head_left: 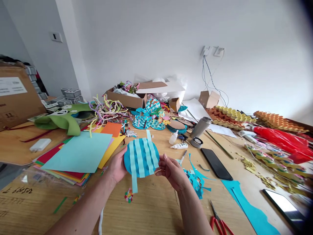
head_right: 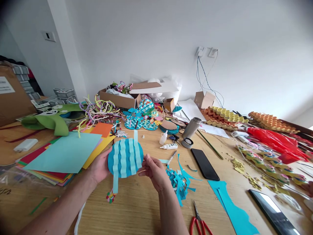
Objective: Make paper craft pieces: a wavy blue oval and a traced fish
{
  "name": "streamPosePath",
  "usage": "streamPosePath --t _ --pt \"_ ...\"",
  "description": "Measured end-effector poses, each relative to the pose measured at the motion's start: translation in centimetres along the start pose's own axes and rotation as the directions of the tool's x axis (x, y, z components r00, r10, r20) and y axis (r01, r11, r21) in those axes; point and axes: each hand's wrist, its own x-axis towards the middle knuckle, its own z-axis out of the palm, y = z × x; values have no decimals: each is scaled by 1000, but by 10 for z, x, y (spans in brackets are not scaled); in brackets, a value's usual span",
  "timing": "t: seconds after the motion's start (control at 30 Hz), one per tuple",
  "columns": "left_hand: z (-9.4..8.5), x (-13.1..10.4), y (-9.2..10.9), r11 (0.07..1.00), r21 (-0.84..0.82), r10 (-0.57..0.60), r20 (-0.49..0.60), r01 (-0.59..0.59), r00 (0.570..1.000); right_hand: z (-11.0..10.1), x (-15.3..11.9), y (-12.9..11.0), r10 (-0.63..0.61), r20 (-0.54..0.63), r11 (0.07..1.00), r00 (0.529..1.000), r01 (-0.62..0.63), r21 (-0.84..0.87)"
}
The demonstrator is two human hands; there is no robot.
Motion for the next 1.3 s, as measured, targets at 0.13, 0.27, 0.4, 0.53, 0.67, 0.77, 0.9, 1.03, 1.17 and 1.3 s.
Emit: streamPosePath --t 0.13,0.27,0.4,0.53,0.67,0.77,0.9,1.03,1.17,1.3 --pt "2 -1 3 996 -54 73 44 -70 996 4 -1 1 -9 14 1000 1000 9 -27" --pt "0 0 2 987 -98 134 74 -127 988 10 -2 3 -19 38 989 999 25 -145" --pt "1 -1 -2 984 -104 157 114 -145 981 14 3 10 -67 -40 980 997 58 -190" --pt "3 -5 -6 986 -107 143 167 -126 976 15 7 16 -124 -122 976 985 100 -191" --pt "2 -5 -7 990 -95 123 205 -106 971 11 8 16 -181 -174 964 968 140 -225" --pt "-1 -2 -3 987 -96 153 258 -132 954 4 6 12 -201 -179 959 963 157 -236" --pt "-5 1 5 979 -19 205 170 -205 964 -6 6 6 -183 -160 963 970 144 -230" --pt "-7 1 8 926 179 324 81 -334 943 -11 8 6 -181 -166 968 969 146 -202" --pt "-9 0 7 861 342 346 146 -375 927 -13 10 9 -198 -185 970 963 165 -178" --pt "-11 1 6 826 412 336 187 -384 923 -13 10 7 -209 -195 969 958 176 -174"
